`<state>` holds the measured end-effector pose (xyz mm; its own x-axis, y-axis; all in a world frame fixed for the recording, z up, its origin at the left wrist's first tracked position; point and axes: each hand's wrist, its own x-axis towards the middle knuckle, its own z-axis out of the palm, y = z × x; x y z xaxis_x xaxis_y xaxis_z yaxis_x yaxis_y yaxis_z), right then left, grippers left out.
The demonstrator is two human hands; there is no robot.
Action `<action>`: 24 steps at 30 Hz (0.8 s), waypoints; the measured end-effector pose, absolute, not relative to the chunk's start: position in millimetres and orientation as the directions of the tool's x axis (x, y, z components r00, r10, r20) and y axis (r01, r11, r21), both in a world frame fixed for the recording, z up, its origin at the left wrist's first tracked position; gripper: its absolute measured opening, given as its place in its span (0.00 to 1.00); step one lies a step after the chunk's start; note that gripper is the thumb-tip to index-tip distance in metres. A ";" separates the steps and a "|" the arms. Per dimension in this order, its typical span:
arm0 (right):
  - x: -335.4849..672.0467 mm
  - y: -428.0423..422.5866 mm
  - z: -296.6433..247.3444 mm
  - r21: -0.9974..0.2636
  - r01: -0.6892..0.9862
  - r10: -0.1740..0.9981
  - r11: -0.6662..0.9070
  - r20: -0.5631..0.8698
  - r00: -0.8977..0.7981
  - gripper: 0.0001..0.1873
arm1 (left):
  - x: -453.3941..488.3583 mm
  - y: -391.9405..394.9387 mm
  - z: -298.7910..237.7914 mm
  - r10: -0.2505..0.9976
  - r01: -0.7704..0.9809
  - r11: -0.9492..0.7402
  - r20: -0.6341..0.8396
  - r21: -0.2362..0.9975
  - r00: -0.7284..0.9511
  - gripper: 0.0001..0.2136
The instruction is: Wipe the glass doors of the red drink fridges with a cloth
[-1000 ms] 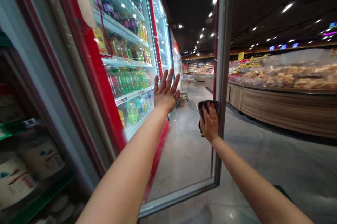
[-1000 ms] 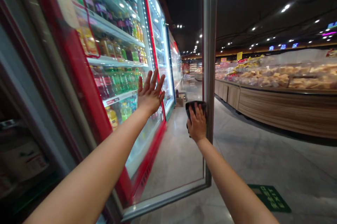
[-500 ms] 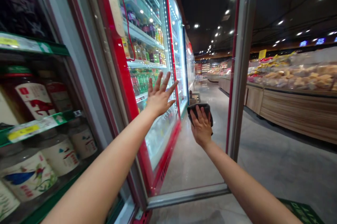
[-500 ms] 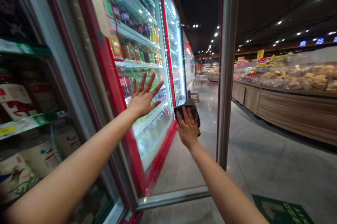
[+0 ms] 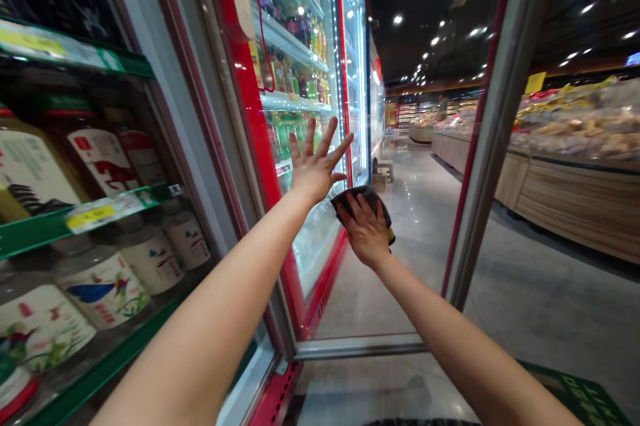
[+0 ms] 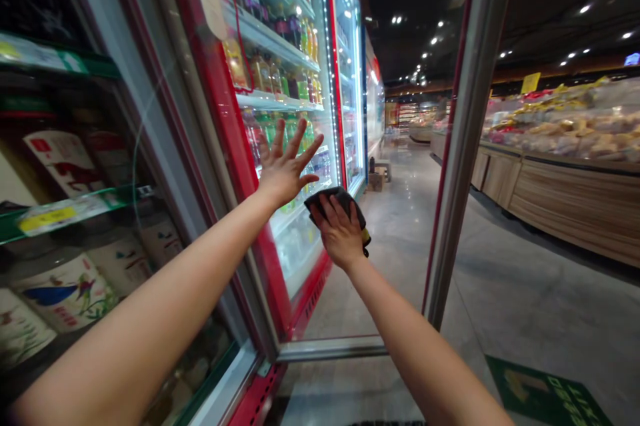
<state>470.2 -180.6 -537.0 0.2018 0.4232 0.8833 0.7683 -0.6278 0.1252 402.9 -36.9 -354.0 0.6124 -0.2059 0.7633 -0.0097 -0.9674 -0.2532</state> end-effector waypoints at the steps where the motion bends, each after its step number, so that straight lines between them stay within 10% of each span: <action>1: 467.9 -176.8 -539.9 0.193 0.796 0.499 -0.574 0.853 0.153 0.34 | 402.3 -37.0 -354.2 -0.204 -0.005 -0.967 0.762 -0.255 0.614 0.45; 5: 467.9 -192.8 -557.2 0.414 0.842 0.699 -0.346 0.713 -0.063 0.32 | 402.3 -36.3 -356.3 -0.183 0.022 -0.967 0.756 -0.252 0.628 0.42; 11: 463.8 -166.4 -549.5 0.220 0.817 0.516 -0.534 0.850 0.108 0.33 | 408.9 -38.4 -356.6 -0.176 0.037 -0.965 0.749 -0.258 0.639 0.46; 18: 463.2 -160.6 -550.1 0.428 0.859 0.699 -0.282 0.704 -0.121 0.31 | 371.0 -2.6 -355.1 -0.225 -0.042 -0.956 0.638 -0.289 0.737 0.36; 24: 449.8 -135.6 -516.8 0.178 0.850 0.509 -0.495 0.852 0.118 0.34 | 290.0 52.9 -470.2 0.119 0.199 -0.980 0.818 0.006 0.563 0.32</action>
